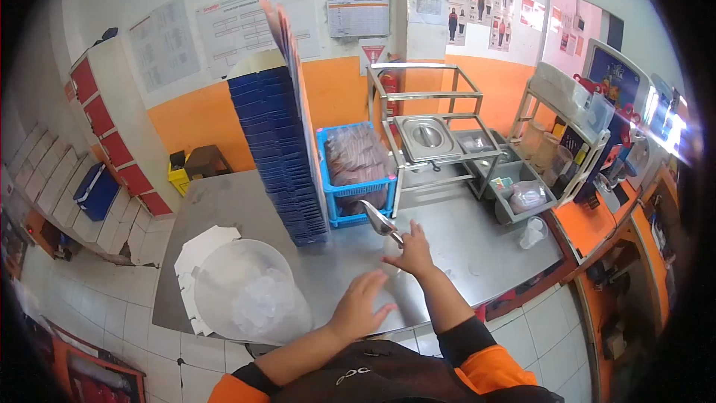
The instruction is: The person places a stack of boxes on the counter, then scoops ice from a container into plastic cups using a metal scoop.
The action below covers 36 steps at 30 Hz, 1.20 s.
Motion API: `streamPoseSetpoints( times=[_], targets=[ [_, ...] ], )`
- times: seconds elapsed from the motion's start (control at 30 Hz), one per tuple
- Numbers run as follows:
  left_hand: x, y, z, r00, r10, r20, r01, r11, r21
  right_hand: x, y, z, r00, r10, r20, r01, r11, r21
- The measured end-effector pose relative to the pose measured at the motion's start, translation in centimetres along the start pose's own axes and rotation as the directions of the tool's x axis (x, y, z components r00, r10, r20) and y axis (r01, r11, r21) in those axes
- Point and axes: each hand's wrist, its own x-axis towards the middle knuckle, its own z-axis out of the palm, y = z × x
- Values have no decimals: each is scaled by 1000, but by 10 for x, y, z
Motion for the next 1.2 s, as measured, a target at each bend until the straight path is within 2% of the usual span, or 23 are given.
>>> streamPoseSetpoints(
  times=[0.07,0.1,0.17,0.2,0.27,0.37,0.47,0.57,0.67,0.7,0.77,0.8,0.9,0.97,1.07,1.1,1.17,1.2],
  targets=[
    [7,-22,31,973,-226,-50,230,970,82,10,27,23,998,33,58,-46,972,231],
    [13,-27,40,960,-270,-77,279,951,134,10,13,-7,977,42,207,-89,970,224],
    [24,-34,49,926,-353,-136,377,895,239,-10,1,-30,935,107,339,-250,875,415],
    [29,-34,48,942,-303,-146,328,924,199,-16,0,-32,906,122,405,-330,804,495],
    [32,-29,45,962,-214,-167,234,966,111,-33,8,-26,877,4,480,-356,677,644],
    [28,-13,29,967,-242,77,237,969,69,-54,15,-30,820,-165,548,-397,525,753],
    [21,2,16,979,-187,82,168,965,201,-60,10,-51,753,-208,624,-457,516,724],
    [13,2,14,986,-143,88,119,965,236,-63,10,-49,737,-249,629,-447,518,729],
    [5,-6,18,982,-188,8,183,964,194,-57,16,-50,759,-171,629,-440,576,688],
    [0,-16,22,977,-195,-81,200,978,63,-52,11,-66,816,-124,564,-392,598,699],
    [-13,-52,36,938,-237,-252,189,962,-199,-43,3,-94,868,-23,497,-367,645,670],
    [-23,-70,48,929,-254,-268,194,953,-231,-39,-4,-109,890,-2,457,-340,664,666],
    [-44,-94,63,912,-297,-282,220,936,-276,-29,-24,-136,958,-145,249,-37,795,605],
    [-47,-86,57,914,-318,-252,260,936,-239,-25,-47,-152,932,-230,282,23,812,583],
    [-27,-29,4,896,-161,-414,143,987,-73,-26,-85,-174,888,-382,256,176,797,578],
    [-23,-8,-15,891,-131,-435,70,986,-153,-26,-99,-179,866,-442,234,238,777,583],
    [-25,30,-50,869,-82,-488,-75,953,-293,-24,-117,-184,775,-554,304,243,705,667],
    [-32,38,-63,872,-129,-471,-12,959,-285,-24,-127,-187,720,-609,333,239,668,705]
  ],
)
